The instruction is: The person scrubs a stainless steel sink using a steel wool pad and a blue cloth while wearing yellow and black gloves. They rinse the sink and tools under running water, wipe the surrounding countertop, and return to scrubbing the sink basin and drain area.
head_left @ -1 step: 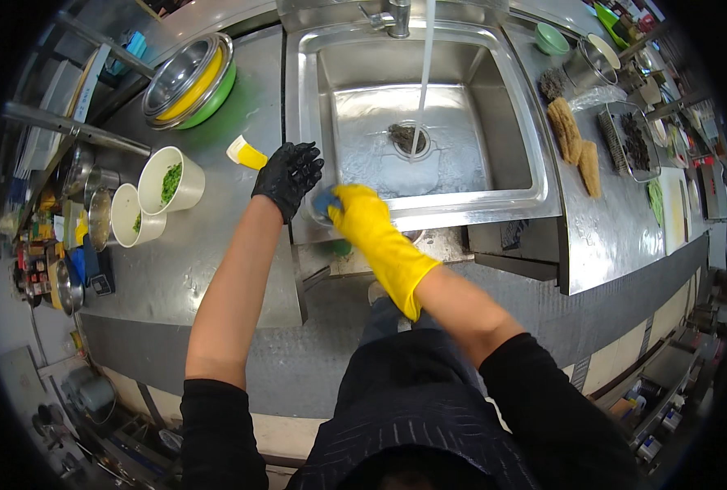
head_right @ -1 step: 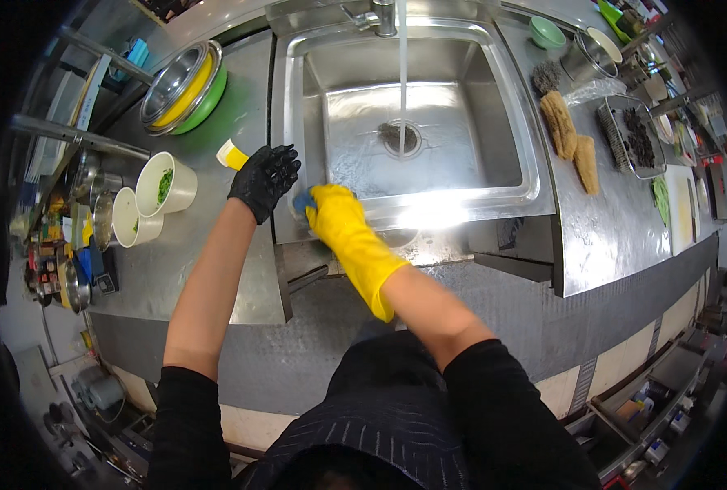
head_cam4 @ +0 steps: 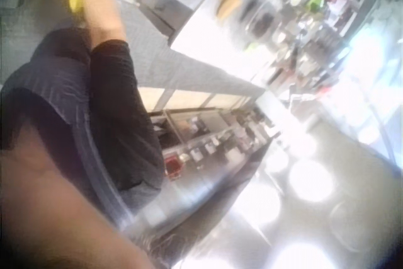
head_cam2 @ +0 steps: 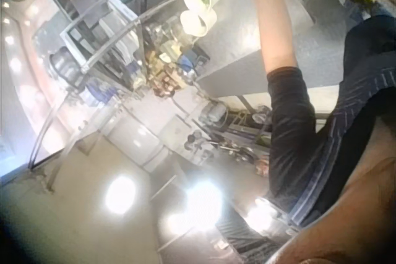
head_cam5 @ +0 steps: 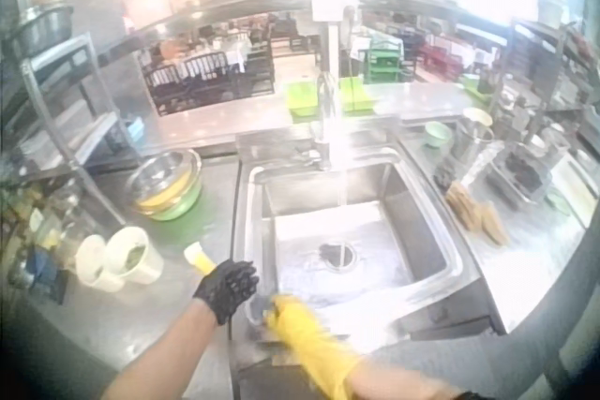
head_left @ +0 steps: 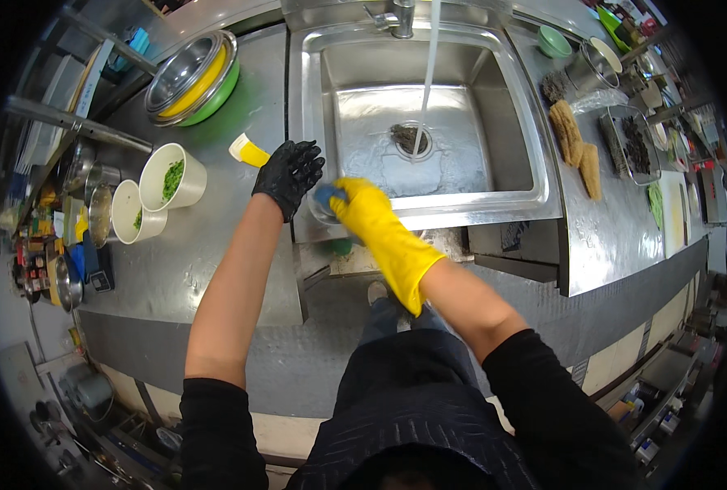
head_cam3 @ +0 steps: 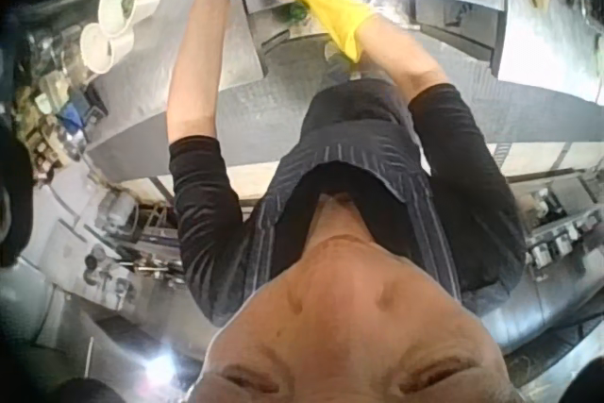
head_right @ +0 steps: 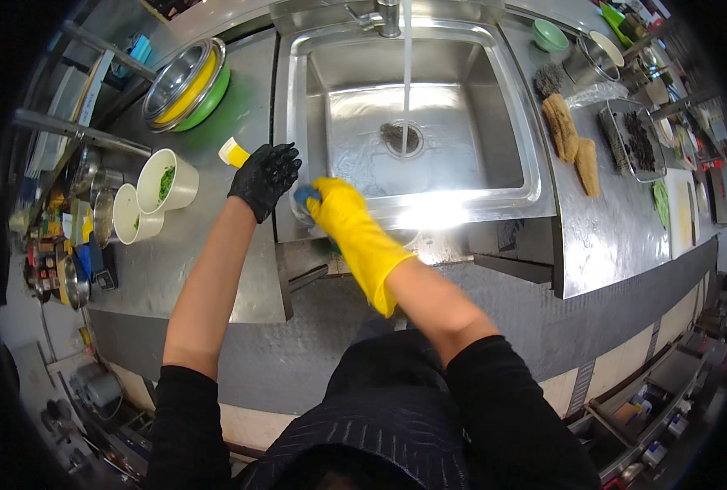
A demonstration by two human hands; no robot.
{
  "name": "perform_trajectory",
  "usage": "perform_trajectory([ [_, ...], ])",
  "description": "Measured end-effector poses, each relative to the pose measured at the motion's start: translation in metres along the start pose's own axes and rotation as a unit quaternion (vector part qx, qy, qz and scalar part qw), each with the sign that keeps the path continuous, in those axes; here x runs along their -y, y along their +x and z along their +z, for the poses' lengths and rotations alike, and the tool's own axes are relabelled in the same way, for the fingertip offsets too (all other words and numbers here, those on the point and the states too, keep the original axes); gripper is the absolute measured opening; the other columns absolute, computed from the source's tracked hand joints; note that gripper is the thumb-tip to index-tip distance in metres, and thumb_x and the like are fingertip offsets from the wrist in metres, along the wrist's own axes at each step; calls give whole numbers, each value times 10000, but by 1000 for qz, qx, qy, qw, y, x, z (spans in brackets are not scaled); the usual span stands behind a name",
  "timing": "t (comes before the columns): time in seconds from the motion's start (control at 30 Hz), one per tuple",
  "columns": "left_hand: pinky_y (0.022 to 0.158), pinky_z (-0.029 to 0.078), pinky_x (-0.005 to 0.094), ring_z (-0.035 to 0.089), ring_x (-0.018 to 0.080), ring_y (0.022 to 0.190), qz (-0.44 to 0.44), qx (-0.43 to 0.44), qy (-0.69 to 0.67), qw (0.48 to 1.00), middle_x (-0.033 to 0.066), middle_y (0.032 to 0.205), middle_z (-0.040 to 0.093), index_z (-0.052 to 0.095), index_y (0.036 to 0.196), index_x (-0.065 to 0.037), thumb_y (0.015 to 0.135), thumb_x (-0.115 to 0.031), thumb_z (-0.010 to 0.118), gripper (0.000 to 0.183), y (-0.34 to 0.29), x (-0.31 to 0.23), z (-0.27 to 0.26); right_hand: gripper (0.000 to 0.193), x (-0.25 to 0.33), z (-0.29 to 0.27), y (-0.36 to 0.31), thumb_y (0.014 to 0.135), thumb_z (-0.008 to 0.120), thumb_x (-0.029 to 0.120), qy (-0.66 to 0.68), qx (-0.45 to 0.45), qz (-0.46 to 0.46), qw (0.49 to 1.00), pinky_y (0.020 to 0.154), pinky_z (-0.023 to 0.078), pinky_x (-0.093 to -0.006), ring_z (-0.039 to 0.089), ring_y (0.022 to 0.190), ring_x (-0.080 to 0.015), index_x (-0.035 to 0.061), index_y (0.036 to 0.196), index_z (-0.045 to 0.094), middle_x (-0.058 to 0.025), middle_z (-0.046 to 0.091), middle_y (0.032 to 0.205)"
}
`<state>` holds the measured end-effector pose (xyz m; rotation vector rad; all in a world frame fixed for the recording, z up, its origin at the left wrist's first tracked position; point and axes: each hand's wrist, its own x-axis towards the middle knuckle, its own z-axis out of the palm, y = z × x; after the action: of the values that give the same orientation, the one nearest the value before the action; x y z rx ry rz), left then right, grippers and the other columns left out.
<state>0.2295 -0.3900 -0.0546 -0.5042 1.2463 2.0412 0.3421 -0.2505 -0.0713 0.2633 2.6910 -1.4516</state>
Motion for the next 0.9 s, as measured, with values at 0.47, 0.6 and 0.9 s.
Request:
perform_trajectory([
  [0.47, 775, 504, 289, 617, 168, 860, 113, -27, 39, 992, 63, 1019, 647, 585, 1141, -40, 959, -340, 411, 392, 8, 7, -38, 284, -7, 43, 6, 717, 655, 217, -209, 13, -244, 947, 773, 434, -425, 540, 923, -292, 178, 999, 661, -54, 604, 1004],
  [0.6, 689, 479, 251, 569, 106, 719, 249, -116, 110, 955, 48, 922, 640, 607, 1125, -20, 978, -309, 363, 405, 5, 18, -31, 281, 5, 44, 48, 727, 646, 226, -188, -59, -239, 951, 769, 426, -404, 523, 939, -291, 169, 1001, 666, -49, 592, 980],
  [0.9, 903, 401, 420, 517, 363, 998, 466, -138, 562, 670, 189, 1099, 575, 533, 1220, -34, 857, -84, 543, 367, 21, 78, -17, 220, -8, 21, 221, 678, 681, 167, -169, -155, -216, 949, 715, 445, -411, 534, 874, -304, 156, 898, 673, -62, 597, 898],
])
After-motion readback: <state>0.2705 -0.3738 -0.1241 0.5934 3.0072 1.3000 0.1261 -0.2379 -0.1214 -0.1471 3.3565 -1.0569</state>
